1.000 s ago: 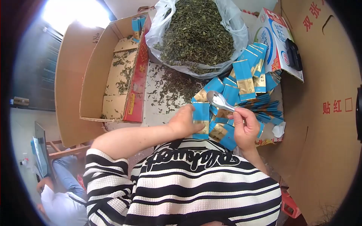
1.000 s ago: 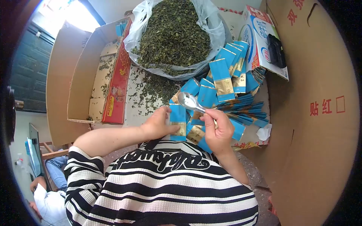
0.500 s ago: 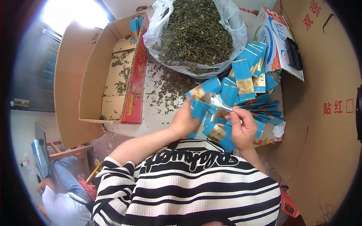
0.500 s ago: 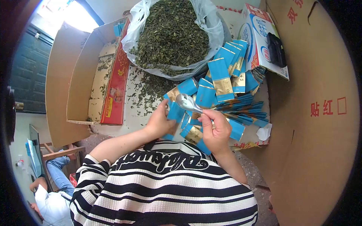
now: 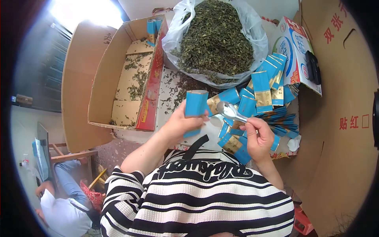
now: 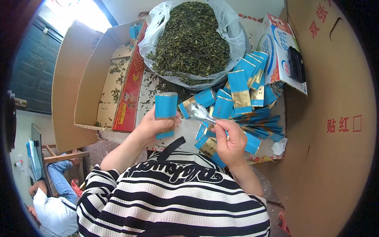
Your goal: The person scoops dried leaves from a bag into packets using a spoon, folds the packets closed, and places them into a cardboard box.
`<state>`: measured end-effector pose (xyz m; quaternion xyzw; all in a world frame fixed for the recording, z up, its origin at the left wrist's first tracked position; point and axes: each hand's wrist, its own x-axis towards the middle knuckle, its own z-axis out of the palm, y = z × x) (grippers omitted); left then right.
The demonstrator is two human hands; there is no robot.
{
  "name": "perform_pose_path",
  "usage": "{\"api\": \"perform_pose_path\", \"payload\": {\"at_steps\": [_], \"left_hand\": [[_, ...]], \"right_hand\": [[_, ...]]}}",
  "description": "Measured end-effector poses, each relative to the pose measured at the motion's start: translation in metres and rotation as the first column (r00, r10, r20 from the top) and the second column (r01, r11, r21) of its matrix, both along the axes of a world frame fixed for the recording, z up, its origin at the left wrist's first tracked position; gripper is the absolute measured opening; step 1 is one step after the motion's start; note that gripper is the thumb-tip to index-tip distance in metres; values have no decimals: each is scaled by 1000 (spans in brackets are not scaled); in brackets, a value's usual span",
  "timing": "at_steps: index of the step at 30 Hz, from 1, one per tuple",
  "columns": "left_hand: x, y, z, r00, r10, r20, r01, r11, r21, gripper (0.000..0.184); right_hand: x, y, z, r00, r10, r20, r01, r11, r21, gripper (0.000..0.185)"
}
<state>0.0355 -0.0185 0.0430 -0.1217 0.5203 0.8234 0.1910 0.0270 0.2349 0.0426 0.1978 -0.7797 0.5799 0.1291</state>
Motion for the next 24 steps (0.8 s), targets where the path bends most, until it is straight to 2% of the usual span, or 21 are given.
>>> {"api": "perform_pose_path", "payload": {"at_steps": [1,2,3,4,5,6,8,10,11,13,14,16,20,22,23,24], "left_hand": [[-3,1,-2,989,-34,-145,-4,967,-256,49],[-7,0,-6,957,-103,-273,-47,870,-492,50],[-9,-2,-12,956,-103,-275,-47,871,-490,50],[-10,-5,-20,848,-208,-487,-210,712,-670,50],[-11,-7,-24,690,-361,-627,-411,519,-750,49],[-12,-8,-26,689,-361,-628,-409,522,-749,49],[-13,-8,-29,655,-412,-634,-457,452,-766,58],[-12,-6,-28,661,-405,-632,-476,424,-770,59],[-11,-5,-27,668,-399,-628,-494,393,-775,60],[-12,-4,-27,675,-396,-623,-491,389,-780,61],[-12,-3,-27,682,-393,-617,-488,384,-784,62],[-14,1,-26,673,-394,-627,-502,379,-777,61],[-19,7,-30,641,-388,-663,-547,375,-748,54],[-22,9,-30,640,-381,-668,-542,392,-743,51],[-22,10,-30,640,-374,-671,-535,410,-739,49],[-23,9,-29,639,-375,-672,-535,410,-738,49]], "right_hand": [[-2,0,5,1000,16,-27,-15,999,34,11],[-4,-1,8,999,15,-29,-14,999,35,11],[-6,-2,12,999,28,-25,-28,999,30,11],[-9,-4,16,999,40,-21,-39,999,24,11],[-11,-5,21,999,36,-22,-36,999,26,11],[-13,-7,26,998,56,-42,-55,998,35,11],[-18,-10,33,995,76,-62,-73,996,48,11],[-23,-13,37,980,130,-153,-106,982,156,14],[-28,-16,41,980,131,-153,-107,982,157,14],[-37,-21,51,907,275,-319,-161,926,341,17],[-39,-23,56,906,275,-320,-160,926,341,17],[-44,-27,61,879,387,-278,-229,855,465,18],[-54,-33,64,876,407,-257,-254,845,470,11],[-57,-37,63,941,319,111,-337,902,271,4],[-59,-39,61,942,318,110,-336,902,271,4],[-62,-41,59,894,288,342,-341,934,104,6]]}}
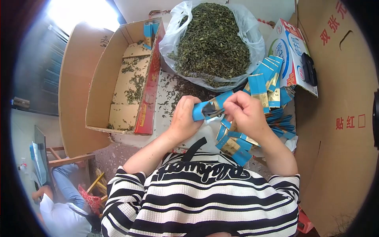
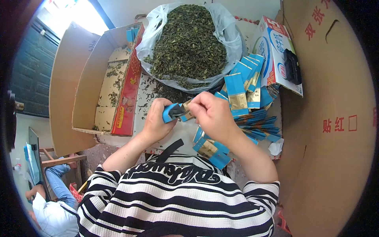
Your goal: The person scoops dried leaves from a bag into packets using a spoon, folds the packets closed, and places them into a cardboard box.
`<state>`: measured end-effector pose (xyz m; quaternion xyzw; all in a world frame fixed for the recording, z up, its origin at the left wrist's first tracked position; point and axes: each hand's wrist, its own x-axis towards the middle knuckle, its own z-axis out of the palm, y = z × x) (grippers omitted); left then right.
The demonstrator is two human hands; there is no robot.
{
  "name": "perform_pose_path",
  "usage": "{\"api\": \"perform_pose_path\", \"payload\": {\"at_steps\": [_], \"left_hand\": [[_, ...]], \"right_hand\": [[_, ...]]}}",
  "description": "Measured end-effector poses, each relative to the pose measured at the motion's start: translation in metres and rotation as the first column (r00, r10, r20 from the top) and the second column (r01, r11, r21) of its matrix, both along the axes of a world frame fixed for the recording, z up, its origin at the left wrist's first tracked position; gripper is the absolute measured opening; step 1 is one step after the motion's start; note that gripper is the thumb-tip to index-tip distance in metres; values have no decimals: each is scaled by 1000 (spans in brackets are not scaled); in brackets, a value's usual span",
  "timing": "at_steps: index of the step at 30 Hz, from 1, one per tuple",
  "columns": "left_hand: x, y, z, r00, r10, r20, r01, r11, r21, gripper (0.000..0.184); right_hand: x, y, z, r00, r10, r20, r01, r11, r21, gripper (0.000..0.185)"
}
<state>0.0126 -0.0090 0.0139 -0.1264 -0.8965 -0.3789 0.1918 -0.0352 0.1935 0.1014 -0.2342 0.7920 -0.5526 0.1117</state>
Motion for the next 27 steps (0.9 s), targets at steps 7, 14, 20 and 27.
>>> {"api": "perform_pose_path", "payload": {"at_steps": [7,14,20,27], "left_hand": [[1,-2,4,983,27,183,-61,982,179,46],[-10,-16,0,970,175,169,-204,963,176,43],[-8,-10,0,979,146,145,-167,975,145,44],[-7,-17,-2,978,156,142,-177,973,148,44]], "right_hand": [[-18,8,-24,879,-31,476,176,949,-263,12],[-48,2,-20,884,-197,424,357,869,-342,13],[-68,-31,-23,863,-207,460,388,856,-343,16],[-81,-17,-25,901,-357,246,396,909,-130,15]]}}
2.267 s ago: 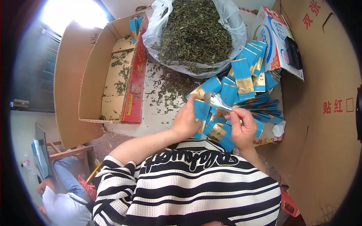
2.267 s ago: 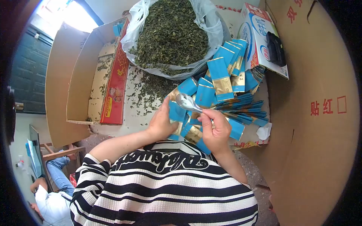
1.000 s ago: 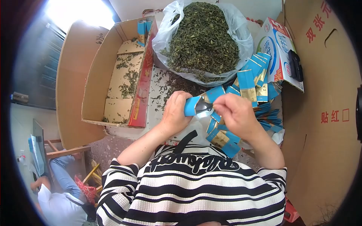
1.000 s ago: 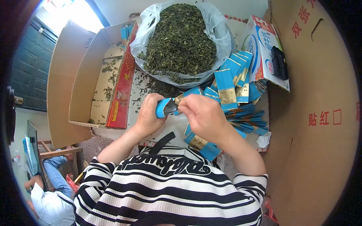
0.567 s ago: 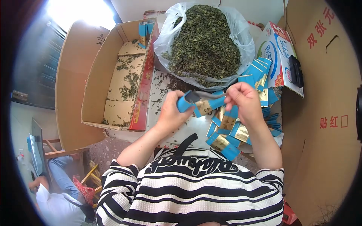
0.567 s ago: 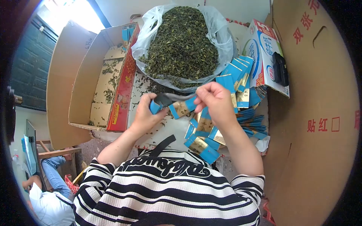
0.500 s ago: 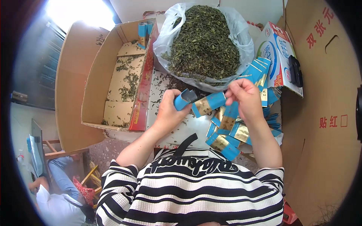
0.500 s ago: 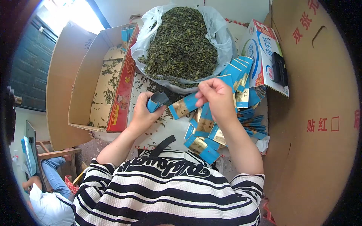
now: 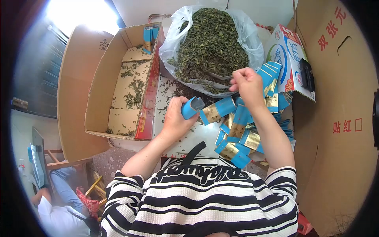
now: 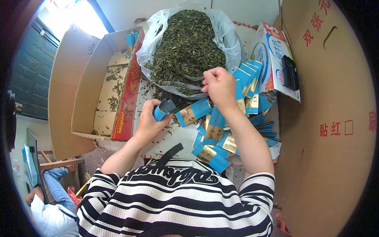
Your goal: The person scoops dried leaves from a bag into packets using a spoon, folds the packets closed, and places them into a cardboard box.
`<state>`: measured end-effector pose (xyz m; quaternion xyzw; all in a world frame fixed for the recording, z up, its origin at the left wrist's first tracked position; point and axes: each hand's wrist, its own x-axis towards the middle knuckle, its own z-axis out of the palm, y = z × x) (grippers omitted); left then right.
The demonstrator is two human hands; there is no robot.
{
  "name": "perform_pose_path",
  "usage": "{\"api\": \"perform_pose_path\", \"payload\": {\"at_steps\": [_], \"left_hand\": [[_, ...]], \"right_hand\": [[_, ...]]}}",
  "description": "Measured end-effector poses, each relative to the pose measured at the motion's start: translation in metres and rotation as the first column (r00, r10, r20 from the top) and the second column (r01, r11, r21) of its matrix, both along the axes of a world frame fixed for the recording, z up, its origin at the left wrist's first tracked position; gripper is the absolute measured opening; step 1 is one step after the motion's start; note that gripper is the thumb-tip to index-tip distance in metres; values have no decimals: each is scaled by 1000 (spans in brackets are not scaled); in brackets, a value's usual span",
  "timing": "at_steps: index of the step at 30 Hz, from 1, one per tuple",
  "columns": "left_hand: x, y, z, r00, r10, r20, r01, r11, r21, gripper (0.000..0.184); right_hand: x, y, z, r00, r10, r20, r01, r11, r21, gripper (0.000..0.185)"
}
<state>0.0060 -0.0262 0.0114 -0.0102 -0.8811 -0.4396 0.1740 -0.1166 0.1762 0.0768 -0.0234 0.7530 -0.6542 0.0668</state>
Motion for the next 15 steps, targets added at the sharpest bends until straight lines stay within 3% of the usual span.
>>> {"api": "perform_pose_path", "payload": {"at_steps": [2,6,8,15], "left_hand": [[-1,-1,0,1000,-2,3,2,1000,5,45],[-6,6,0,1000,-7,29,7,1000,14,47],[-9,11,8,995,-37,91,32,998,56,49],[-22,4,10,989,-7,151,-7,996,92,52]], "right_hand": [[1,9,-2,982,-34,-186,74,975,211,13],[8,2,-10,943,6,-332,94,954,286,9],[7,-5,-21,839,66,-541,113,950,292,5],[7,0,-25,900,-21,-435,88,987,134,5]]}}
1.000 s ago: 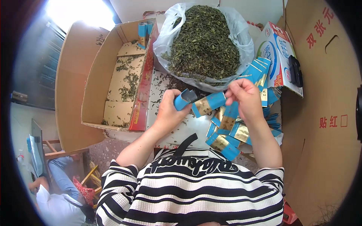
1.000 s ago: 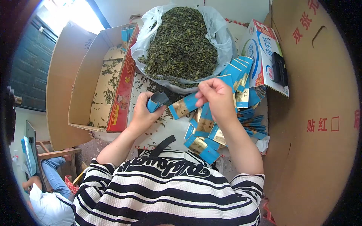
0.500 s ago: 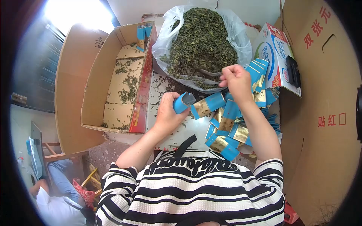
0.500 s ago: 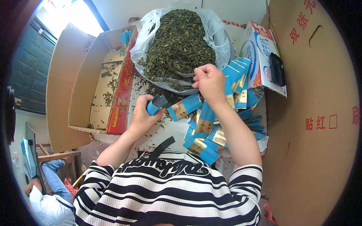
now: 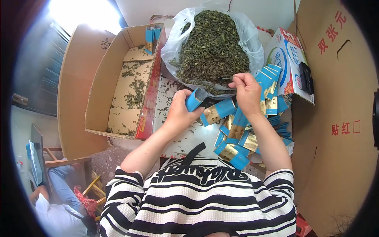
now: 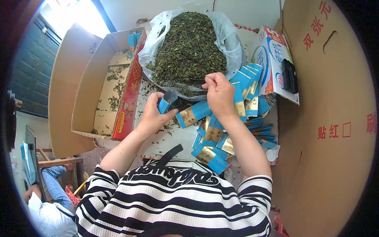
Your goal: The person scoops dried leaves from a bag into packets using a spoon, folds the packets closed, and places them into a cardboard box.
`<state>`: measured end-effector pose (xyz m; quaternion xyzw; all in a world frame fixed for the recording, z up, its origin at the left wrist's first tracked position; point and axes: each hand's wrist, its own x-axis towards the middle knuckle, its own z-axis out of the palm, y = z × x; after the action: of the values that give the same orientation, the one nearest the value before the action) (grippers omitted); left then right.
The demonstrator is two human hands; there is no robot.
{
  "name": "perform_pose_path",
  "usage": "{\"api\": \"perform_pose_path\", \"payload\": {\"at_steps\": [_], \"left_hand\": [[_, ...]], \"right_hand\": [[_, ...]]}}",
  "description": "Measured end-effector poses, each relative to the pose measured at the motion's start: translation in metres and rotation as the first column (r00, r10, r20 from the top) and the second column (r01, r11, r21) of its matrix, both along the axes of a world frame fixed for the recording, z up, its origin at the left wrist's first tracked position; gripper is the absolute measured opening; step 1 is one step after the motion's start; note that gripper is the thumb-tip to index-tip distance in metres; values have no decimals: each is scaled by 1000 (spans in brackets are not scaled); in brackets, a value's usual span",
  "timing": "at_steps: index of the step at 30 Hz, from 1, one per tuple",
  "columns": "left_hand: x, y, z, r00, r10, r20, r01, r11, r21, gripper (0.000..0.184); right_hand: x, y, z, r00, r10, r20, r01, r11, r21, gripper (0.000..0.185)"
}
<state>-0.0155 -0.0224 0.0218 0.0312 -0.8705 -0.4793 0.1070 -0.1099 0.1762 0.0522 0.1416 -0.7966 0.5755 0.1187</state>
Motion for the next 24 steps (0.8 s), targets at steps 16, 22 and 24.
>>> {"api": "perform_pose_path", "payload": {"at_steps": [16,22,24], "left_hand": [[-20,7,6,996,3,92,-5,1000,20,58],[-18,9,6,991,-5,131,3,1000,20,60],[-17,10,5,991,2,136,-6,1000,23,61]], "right_hand": [[16,24,12,976,189,109,-170,972,-164,6],[11,31,16,956,270,113,-251,955,-157,6],[9,31,15,953,288,98,-274,952,-139,6]]}}
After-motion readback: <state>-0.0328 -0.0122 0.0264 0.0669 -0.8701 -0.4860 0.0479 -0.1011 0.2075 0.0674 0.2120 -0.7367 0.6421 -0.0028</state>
